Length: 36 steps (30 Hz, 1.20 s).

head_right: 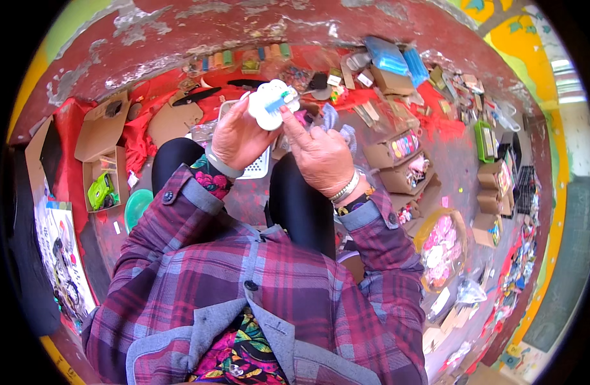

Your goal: The person sits on the floor and wipes various small items, including plastic containers and boxes, with a cloth. They pick up each item, wipe it thoroughly, and place it into a white plastic basket.

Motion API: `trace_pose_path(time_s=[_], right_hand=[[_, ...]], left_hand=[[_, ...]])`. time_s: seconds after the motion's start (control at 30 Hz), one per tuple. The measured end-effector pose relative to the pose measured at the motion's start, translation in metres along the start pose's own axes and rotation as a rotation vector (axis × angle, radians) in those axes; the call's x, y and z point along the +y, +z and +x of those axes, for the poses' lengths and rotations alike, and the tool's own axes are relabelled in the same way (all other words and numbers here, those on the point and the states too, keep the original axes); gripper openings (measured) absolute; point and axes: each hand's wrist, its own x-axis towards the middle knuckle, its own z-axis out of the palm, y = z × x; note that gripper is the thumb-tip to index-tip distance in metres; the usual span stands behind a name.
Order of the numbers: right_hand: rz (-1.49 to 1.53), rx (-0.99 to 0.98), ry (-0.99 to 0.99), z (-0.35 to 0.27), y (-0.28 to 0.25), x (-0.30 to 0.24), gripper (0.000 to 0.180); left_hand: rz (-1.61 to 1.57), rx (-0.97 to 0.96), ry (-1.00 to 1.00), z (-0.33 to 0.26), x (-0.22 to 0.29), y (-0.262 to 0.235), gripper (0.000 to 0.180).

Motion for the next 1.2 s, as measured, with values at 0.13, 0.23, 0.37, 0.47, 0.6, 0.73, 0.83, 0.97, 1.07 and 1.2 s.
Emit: trace_pose_path(time_s=[0.13, 0.23, 0.37, 0.47, 0.6, 0.73, 0.83, 0.97, 1.07, 1.2], right_hand=[[0.060, -0.013, -0.039, 0.011, 0.005, -0.001, 0.032], [0.166, -0.036, -0.029, 0.021, 0.000, 0.001, 0.031], [0.502, 0.243, 0.327, 0.035, -0.010, 0.013, 0.020], [0.998, 0.460, 0.705, 0.060, -0.018, 0.010, 0.018], [0.703, 0.479, 0.465, 0.079, 0.014, -0.015, 0.022], [0.432, 0.400, 0.400, 0.082, 0.049, -0.031, 0.023], [0.656, 0.436, 0.482, 0.083, 0.059, -0.024, 0.020], [0.806, 0.404, 0.733, 0.084, 0.061, -0.022, 0.020], [1.122, 0.371, 0.983, 0.068, 0.075, 0.008, 0.024], [1.577, 0.256, 0.870, 0.041, 0.095, 0.031, 0.020]], left_hand=[[-0.121, 0.018, 0.030, 0.000, 0.016, -0.004, 0.040], [-0.063, 0.113, 0.084, 0.002, 0.016, -0.019, 0.035], [-0.050, 0.092, 0.133, 0.003, 0.014, -0.019, 0.036], [-0.036, 0.102, 0.140, 0.000, 0.016, -0.015, 0.036], [-0.054, 0.084, 0.091, -0.002, 0.010, -0.010, 0.035], [-0.022, 0.149, 0.103, -0.007, 0.006, -0.016, 0.034], [0.006, 0.099, 0.112, -0.007, 0.005, -0.017, 0.035], [0.053, 0.073, 0.085, -0.008, 0.006, -0.022, 0.036], [0.063, 0.059, 0.034, -0.008, 0.003, -0.019, 0.037], [0.045, -0.032, 0.005, -0.008, 0.008, -0.011, 0.040]])
